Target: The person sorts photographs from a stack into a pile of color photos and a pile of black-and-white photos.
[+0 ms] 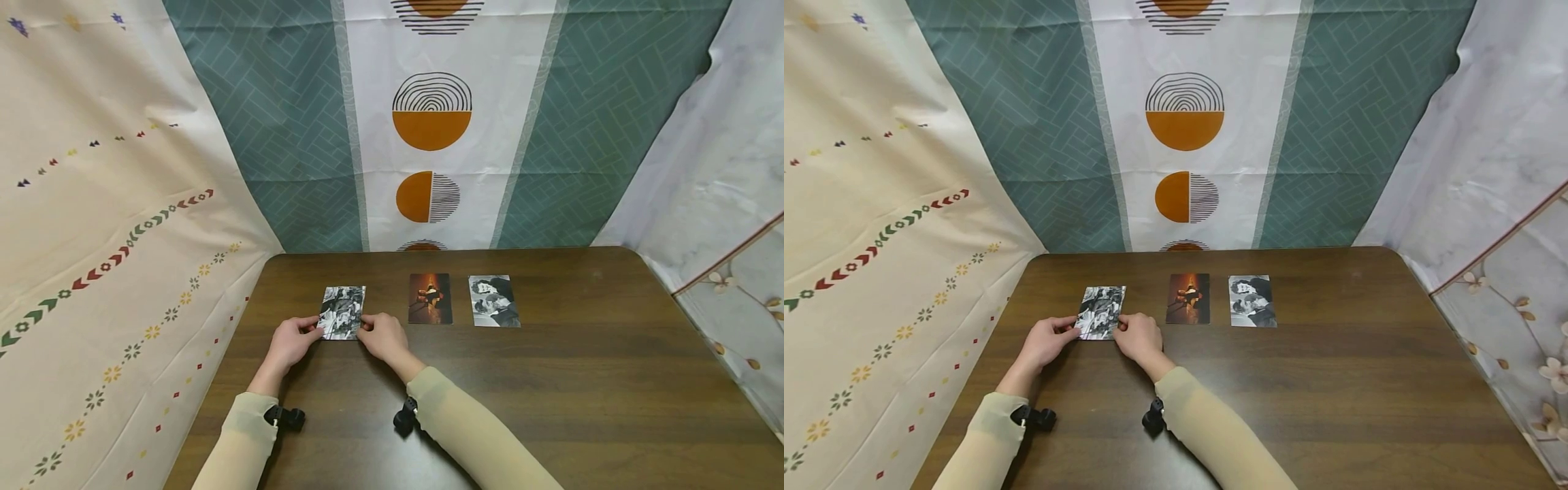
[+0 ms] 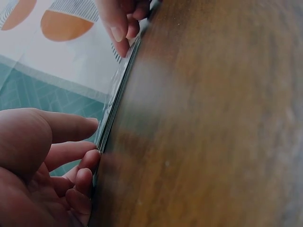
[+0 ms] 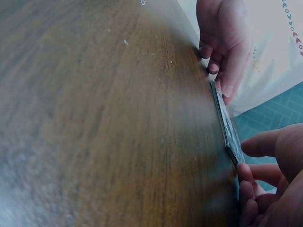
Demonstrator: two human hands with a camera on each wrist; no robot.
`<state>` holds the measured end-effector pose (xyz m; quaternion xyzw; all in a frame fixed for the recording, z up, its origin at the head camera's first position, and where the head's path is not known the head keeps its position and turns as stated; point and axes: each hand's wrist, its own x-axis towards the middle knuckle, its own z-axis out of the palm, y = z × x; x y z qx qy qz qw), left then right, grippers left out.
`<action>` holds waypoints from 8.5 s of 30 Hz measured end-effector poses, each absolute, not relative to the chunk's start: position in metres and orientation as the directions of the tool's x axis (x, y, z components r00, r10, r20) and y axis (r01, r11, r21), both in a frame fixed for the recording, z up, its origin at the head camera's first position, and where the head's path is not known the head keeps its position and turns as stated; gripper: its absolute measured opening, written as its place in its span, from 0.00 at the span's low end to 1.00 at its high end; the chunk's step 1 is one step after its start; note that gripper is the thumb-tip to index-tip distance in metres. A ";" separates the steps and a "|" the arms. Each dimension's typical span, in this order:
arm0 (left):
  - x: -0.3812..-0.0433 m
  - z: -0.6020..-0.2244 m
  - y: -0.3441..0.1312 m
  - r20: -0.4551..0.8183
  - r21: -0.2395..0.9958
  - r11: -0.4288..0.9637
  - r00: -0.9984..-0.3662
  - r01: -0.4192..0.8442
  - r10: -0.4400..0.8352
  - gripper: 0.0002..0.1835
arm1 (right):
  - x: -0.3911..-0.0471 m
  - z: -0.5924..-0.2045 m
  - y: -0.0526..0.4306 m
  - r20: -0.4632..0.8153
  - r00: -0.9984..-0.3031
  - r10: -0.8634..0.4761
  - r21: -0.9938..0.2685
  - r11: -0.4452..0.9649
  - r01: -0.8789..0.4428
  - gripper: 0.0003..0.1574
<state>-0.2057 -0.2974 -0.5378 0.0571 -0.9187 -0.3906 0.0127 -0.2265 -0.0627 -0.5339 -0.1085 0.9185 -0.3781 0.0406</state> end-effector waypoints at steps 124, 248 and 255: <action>-0.243 -0.536 -0.032 0.128 0.823 0.536 -0.981 0.189 0.149 0.24 | -0.245 -0.535 0.199 0.069 -0.996 0.054 -0.804 0.595 -0.023 0.27; -0.242 -0.530 -0.076 0.080 0.812 0.551 -0.973 0.190 0.218 0.22 | -0.244 -0.529 0.228 0.042 -0.998 0.048 -0.731 0.682 0.002 0.28; -0.237 -0.532 -0.107 0.093 0.800 0.572 -0.979 0.183 0.183 0.22 | -0.246 -0.528 0.214 0.053 -0.998 0.030 -0.745 0.667 -0.020 0.27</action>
